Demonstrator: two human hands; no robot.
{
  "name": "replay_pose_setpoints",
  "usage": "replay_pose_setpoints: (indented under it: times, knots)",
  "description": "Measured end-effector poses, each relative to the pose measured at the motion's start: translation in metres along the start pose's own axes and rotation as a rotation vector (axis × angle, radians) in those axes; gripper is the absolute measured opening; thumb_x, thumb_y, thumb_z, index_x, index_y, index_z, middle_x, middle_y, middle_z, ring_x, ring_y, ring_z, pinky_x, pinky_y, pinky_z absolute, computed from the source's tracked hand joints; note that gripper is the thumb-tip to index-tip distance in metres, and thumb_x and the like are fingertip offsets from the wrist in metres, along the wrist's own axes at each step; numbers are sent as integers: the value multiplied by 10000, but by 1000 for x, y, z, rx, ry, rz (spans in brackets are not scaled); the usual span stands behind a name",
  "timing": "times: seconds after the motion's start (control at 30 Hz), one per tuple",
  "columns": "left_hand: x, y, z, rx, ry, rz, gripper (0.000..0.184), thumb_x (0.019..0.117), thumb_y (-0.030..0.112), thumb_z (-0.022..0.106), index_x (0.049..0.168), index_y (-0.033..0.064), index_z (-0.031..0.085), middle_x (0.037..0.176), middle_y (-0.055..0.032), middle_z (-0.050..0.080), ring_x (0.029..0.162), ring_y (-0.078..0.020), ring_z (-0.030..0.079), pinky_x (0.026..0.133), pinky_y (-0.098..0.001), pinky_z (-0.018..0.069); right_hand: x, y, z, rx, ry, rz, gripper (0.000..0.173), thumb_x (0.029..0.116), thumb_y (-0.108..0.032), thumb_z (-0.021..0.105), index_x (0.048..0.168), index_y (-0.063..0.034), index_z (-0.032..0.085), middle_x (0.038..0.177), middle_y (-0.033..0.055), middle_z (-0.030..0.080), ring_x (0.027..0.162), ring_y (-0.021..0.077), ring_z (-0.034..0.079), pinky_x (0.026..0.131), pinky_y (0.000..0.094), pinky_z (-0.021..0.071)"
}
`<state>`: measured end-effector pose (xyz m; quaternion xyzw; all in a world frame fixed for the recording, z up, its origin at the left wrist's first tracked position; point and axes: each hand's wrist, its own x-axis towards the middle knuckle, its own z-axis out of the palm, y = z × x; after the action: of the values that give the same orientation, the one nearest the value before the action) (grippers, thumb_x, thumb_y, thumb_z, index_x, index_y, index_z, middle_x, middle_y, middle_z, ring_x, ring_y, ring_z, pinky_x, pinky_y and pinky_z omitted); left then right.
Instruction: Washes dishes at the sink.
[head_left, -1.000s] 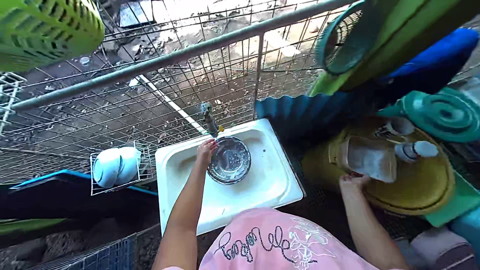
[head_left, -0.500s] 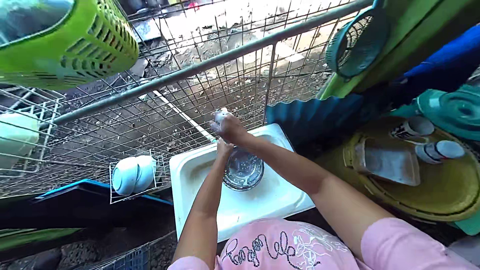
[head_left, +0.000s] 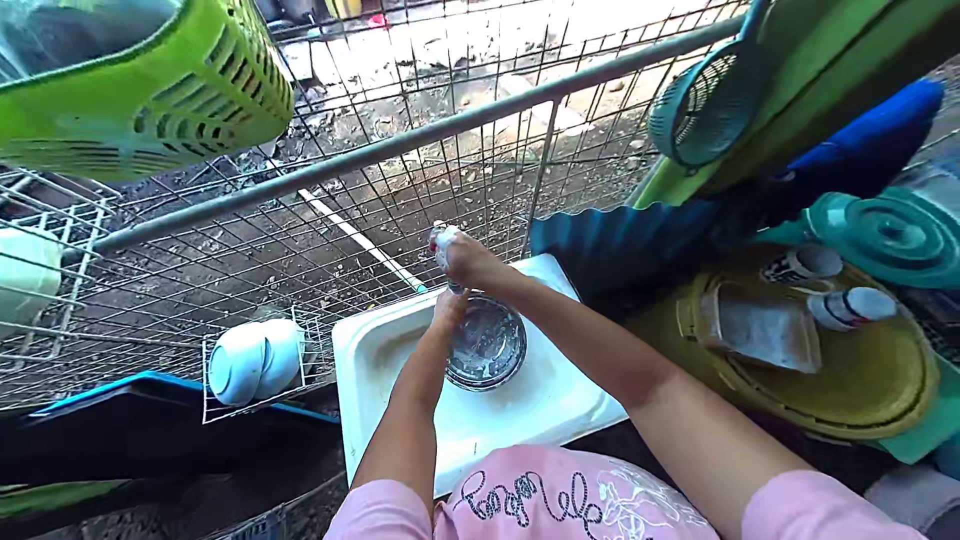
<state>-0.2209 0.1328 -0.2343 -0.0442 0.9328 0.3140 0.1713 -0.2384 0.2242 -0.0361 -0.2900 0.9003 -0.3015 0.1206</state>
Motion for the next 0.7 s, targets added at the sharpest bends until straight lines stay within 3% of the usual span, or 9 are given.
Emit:
replay_pose_setpoints:
  times: [0.17, 0.27, 0.33, 0.4, 0.43, 0.5, 0.57, 0.67, 0.7]
  knots:
    - [-10, -2, -12, 169, 0, 9, 407, 1014, 227, 567, 1347, -4, 604, 1347, -257, 618, 1256, -426, 596, 1050, -611, 457, 8, 5, -2, -25, -88, -30, 257, 1015, -61, 534, 1225, 14, 662, 1258, 242, 640, 1245, 391, 591, 1065, 552, 469]
    - [-16, 8, -28, 221, -102, -38, 404, 981, 248, 616, 1285, -17, 641, 1318, -260, 631, 1258, -421, 592, 1036, -613, 460, 9, 8, -5, 9, -68, -96, 291, 1026, -85, 524, 1273, 10, 646, 1295, 232, 635, 1268, 375, 587, 1082, 539, 460]
    - [-16, 0, -33, 101, -149, 51, 348, 986, 196, 629, 1178, -91, 667, 1248, -307, 642, 1241, -438, 586, 1074, -587, 428, -5, 17, 2, 281, 95, -128, 434, 1042, -137, 536, 1435, 47, 524, 1400, 265, 577, 1309, 357, 572, 1109, 502, 455]
    - [-19, -18, -36, 21, -159, 70, 313, 978, 177, 631, 1086, -113, 676, 1166, -315, 656, 1180, -440, 603, 1047, -587, 424, -32, 32, 32, 705, 377, -64, 505, 1033, -124, 447, 1517, 13, 403, 1391, 209, 565, 1153, 236, 617, 956, 393, 531]
    - [-21, -27, -37, -31, -136, 36, 316, 981, 168, 619, 1115, -116, 660, 1184, -318, 647, 1188, -441, 597, 1048, -590, 418, -41, 39, 50, 856, 504, 62, 454, 1066, -161, 375, 1494, -22, 427, 1314, 152, 598, 1008, 157, 614, 845, 339, 527]
    - [-35, -45, -33, -236, -70, -56, 353, 994, 121, 593, 1280, -85, 593, 1304, -307, 606, 1268, -419, 568, 1094, -568, 415, -42, 48, 81, 1050, 632, 348, 374, 1107, -171, 341, 1326, 42, 558, 1103, 151, 641, 868, 163, 611, 778, 351, 533]
    - [-60, -57, -20, -566, -11, -170, 379, 1031, 66, 525, 1389, -57, 539, 1355, -277, 586, 1266, -339, 575, 1093, -487, 435, -32, 53, 105, 1186, 613, 535, 355, 1121, -164, 357, 1205, 74, 607, 935, 126, 638, 761, 142, 602, 730, 315, 541]
    - [-99, -58, 1, -1039, 73, -414, 415, 1104, 144, 422, 1493, 6, 392, 1351, -248, 562, 1148, -290, 615, 968, -448, 517, -13, 65, 115, 1505, 426, 686, 279, 1110, -118, 372, 1271, 39, 537, 970, 120, 597, 765, 160, 579, 717, 315, 536]
    - [-110, -55, 7, -1167, 95, -439, 445, 1114, 163, 386, 1538, 42, 325, 1381, -244, 541, 1161, -294, 610, 963, -452, 524, -7, 67, 115, 1523, 367, 747, 235, 1099, -86, 377, 1262, 12, 515, 915, 96, 575, 694, 142, 562, 642, 291, 522]
